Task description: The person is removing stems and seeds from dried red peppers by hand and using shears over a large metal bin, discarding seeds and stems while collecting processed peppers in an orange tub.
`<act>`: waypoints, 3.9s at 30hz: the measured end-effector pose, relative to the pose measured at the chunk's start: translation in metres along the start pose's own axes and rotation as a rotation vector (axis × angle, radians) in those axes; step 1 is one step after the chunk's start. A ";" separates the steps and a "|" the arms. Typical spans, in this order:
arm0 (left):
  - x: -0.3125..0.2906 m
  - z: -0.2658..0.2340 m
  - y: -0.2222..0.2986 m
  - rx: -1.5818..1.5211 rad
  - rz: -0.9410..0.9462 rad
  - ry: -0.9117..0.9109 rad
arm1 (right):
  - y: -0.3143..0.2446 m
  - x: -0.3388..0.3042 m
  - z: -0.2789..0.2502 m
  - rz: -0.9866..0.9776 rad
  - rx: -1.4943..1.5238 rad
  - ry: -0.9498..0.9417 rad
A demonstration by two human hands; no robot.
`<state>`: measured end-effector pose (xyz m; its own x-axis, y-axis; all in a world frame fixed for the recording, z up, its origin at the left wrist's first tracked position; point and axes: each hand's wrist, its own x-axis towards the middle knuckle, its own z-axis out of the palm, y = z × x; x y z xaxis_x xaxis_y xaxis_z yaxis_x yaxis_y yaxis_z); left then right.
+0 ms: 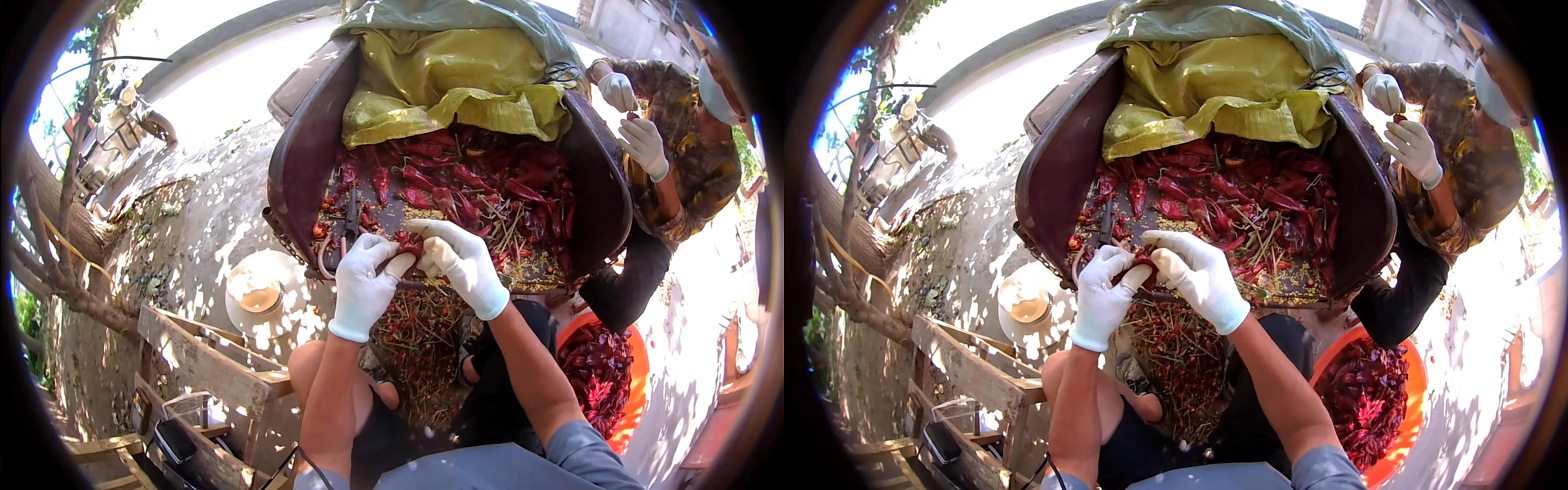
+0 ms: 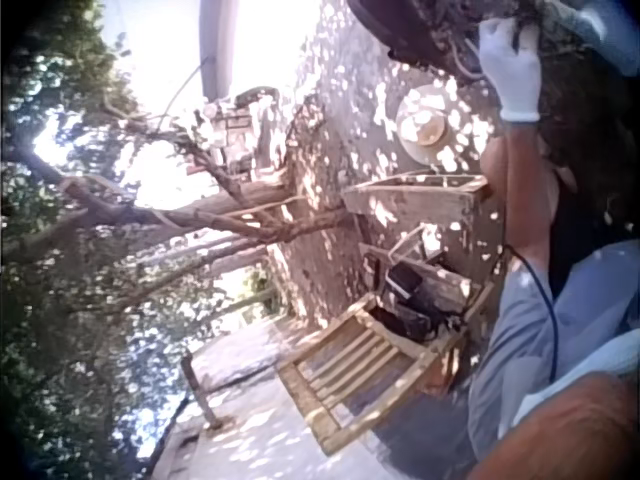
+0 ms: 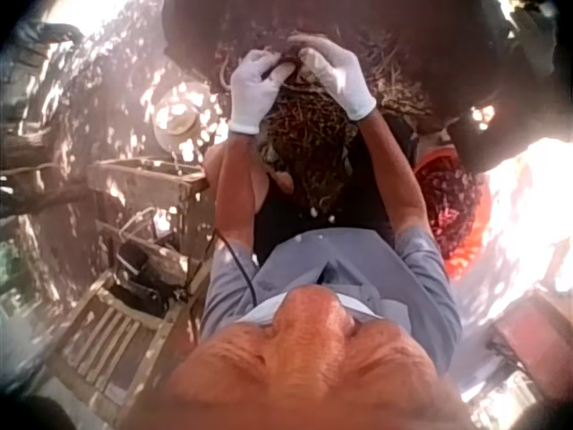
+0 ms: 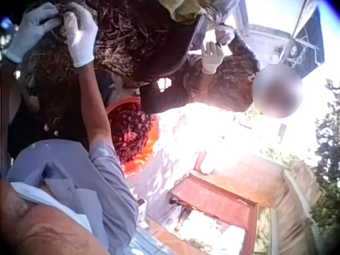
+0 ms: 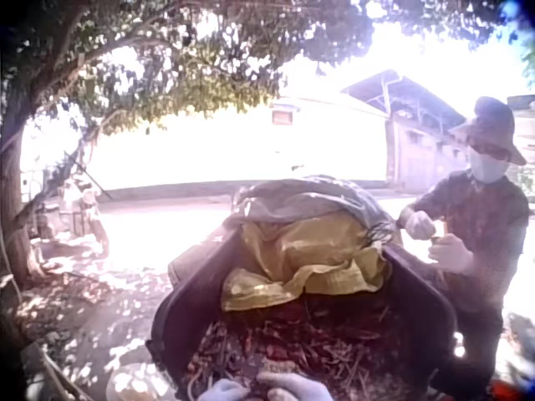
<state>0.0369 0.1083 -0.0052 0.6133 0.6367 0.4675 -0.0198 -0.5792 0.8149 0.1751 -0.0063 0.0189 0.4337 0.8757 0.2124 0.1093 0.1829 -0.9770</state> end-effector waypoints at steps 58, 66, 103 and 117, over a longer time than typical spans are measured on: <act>-0.103 0.029 0.049 -0.718 -0.534 -0.049 | 0.029 -0.123 -0.014 0.076 0.209 0.032; -0.121 0.054 0.063 -0.232 -0.382 0.056 | 0.033 -0.142 0.001 0.106 0.212 0.044; 0.008 0.039 -0.041 0.812 0.145 -0.128 | -0.036 -0.173 -0.086 0.174 0.321 0.406; -0.016 0.011 -0.016 0.403 -0.075 -0.063 | 0.022 -0.078 -0.075 0.276 0.778 0.208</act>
<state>0.0355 0.1019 -0.0299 0.6485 0.6599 0.3795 0.3304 -0.6931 0.6407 0.2102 -0.1041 -0.0177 0.5185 0.8479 -0.1105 -0.6371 0.2969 -0.7113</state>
